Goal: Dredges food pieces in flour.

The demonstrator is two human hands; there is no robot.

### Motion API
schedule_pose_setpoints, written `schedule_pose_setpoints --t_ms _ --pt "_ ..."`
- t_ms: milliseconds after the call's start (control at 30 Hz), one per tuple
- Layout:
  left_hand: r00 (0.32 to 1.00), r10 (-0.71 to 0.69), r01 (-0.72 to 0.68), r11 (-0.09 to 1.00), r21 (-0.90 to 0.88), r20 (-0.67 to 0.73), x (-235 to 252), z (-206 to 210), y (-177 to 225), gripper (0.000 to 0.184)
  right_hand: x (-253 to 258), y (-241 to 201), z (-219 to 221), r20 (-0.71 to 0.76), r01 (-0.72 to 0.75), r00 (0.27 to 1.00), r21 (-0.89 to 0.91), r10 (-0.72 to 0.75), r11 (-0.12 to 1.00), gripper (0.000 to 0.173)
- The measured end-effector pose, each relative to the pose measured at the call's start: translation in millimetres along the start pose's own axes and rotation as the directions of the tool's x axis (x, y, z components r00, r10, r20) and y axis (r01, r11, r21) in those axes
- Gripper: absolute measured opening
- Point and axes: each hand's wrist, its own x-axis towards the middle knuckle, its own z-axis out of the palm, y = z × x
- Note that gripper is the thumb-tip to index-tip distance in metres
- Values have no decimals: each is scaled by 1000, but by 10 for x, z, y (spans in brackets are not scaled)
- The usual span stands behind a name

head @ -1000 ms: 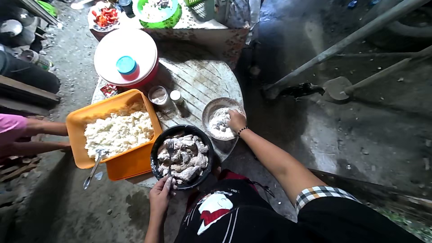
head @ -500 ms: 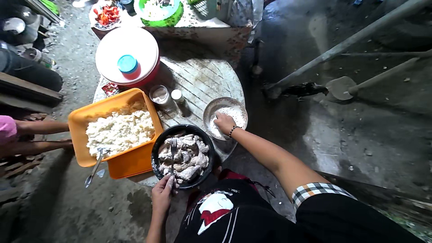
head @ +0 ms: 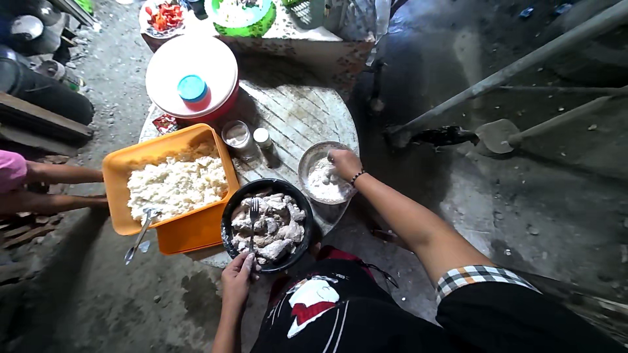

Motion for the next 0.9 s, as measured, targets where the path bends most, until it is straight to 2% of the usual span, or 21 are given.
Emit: schedule_pose_setpoints --t_ms 100,167,267,333,467,633,767,900 --pt "1000 2 -2 1000 2 5 13 4 9 22 -86 99 -173 -17 -115 993 132 118 985 38" --pt "1000 6 -6 1000 6 11 23 6 19 23 -118 189 -181 -66 -142 984 273 166 952 41" --pt "1000 7 -7 1000 9 12 26 6 34 23 -142 340 -105 -96 -165 967 481 238 861 31" --pt "1000 3 -3 1000 5 9 32 7 32 22 -172 412 -47 -96 -199 952 526 291 826 24" --pt "1000 7 -7 1000 4 11 45 9 29 21 -217 472 71 -34 -299 941 380 336 875 25" --pt "1000 -1 1 1000 2 19 55 6 13 22 -269 400 111 11 -264 964 149 265 953 41" --pt "1000 -4 3 1000 12 20 56 14 41 21 -310 331 78 -11 -212 977 -19 212 977 31" --pt "1000 -2 1 1000 24 25 57 15 44 21 -310 323 52 -65 -146 988 -86 140 986 24"
